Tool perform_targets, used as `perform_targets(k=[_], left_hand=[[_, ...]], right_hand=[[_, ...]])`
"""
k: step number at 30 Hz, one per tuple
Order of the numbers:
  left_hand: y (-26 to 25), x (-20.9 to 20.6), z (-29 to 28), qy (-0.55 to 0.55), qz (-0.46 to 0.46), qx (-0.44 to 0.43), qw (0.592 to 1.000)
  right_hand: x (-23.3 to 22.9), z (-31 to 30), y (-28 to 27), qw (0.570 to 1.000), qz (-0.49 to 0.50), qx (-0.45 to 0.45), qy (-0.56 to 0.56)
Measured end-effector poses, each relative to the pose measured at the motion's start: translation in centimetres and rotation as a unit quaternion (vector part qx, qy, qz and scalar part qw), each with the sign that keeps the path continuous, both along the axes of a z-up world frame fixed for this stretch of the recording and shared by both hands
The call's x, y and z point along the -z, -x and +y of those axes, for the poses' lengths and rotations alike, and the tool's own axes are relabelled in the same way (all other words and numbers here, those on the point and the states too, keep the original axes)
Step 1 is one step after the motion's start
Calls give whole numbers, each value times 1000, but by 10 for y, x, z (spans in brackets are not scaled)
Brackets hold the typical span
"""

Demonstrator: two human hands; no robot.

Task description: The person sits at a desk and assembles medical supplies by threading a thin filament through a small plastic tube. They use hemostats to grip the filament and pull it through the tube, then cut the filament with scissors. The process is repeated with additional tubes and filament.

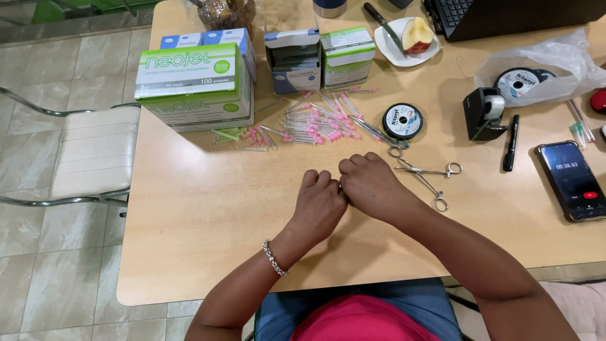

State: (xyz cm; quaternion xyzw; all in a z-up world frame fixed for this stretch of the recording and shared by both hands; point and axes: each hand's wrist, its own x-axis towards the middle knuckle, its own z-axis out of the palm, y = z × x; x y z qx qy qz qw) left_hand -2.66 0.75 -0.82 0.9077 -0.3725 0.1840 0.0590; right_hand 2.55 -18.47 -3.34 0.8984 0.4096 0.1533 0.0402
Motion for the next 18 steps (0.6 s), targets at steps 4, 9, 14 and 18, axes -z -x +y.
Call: perform_targets(k=[4,9,14,18], left_hand=[[-12,5,7,109,37,-42,992],[-34,-8,16,489,513,-151,689],[-31,-22,19,680,639,-75,351],[-28,-27,20,682,648,-49,336]], right_hand=[[-64,6,18,998,10,17,-52],[-118,-2,37,935,151,143,-288],[-95,1,35,711,395,232,-533],[-71,14,27,575,490,152,-637]])
